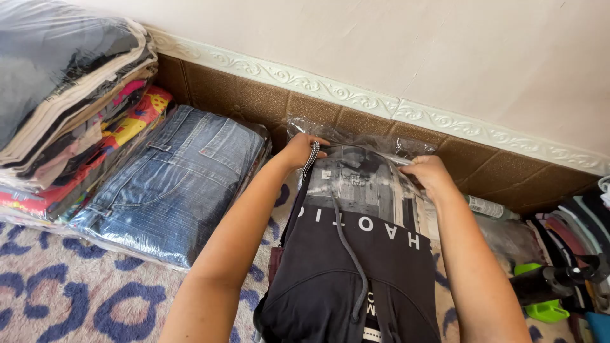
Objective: The person places a folded black garment into a clear plastic bag and seals it. They then use a green tape dispenser to apply adhesive tape to the bag, securing the package.
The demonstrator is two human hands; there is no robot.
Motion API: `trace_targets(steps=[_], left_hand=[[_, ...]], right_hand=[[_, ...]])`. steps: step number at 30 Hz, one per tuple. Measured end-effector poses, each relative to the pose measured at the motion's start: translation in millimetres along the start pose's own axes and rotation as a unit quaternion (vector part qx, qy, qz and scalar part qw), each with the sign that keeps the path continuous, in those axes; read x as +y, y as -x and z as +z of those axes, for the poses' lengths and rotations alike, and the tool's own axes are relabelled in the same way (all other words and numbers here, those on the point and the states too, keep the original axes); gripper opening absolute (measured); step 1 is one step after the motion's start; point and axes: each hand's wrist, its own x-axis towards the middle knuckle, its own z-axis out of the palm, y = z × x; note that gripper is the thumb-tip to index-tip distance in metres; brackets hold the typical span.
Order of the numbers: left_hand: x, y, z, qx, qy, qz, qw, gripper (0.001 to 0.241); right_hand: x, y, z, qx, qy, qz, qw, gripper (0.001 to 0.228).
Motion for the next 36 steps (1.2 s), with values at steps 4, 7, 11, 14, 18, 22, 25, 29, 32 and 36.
trace_targets(steps=[4,7,11,14,18,22,25,29,32,36], left_hand=[[20.8,-11.9,-10.4,0.004,-0.129,-0.037,0.991,0.068],[93.0,8.3,-24.2,-0.023,-0.314,-0.034,0.949,0.061],[150.4,24.4,7.6,-0.013,-0.337,0.085,0.937,0.047],[134.7,0.3,39.6,0.046,-0.439,0.158,0.883,0.034],[121.9,12.2,34.8,0.14,-0.506,0.158,0.836,0.014],[76.1,5.2,21.5,0.179,-0.519,0.088,0.831,0.017],[60.0,21.0,12.6,0.215,-0.513,0.007,0.831,0.02],[58.2,66.0,-10.6,0.196,-0.41,-0.038,0.89,0.022],[72.4,80.3,-18.9,0.189,-0.303,0.001,0.934,0.016],[76.2,89.9,-13.5,0.18,-0.19,0.045,0.964,0.013]], right_hand=[[-0.1,7.4,20.6,0.116,0.417,-0.067,0.899,0.025],[-42.2,40.4,19.4,0.135,0.456,-0.174,0.862,0.026],[-77.3,50.7,30.2,0.09,0.505,-0.208,0.833,0.029],[-78.0,50.6,32.6,0.092,0.506,-0.266,0.815,0.029],[-32.7,32.3,27.6,0.124,0.488,-0.338,0.795,0.039],[-33.3,34.5,32.9,0.134,0.475,-0.332,0.804,0.032],[-23.1,29.3,33.2,0.124,0.466,-0.316,0.817,0.026],[-20.1,36.1,25.0,0.133,0.456,-0.28,0.834,0.025],[-20.8,35.4,21.3,0.146,0.446,-0.272,0.84,0.028],[-20.4,59.8,6.6,0.117,0.406,-0.294,0.857,0.032]])
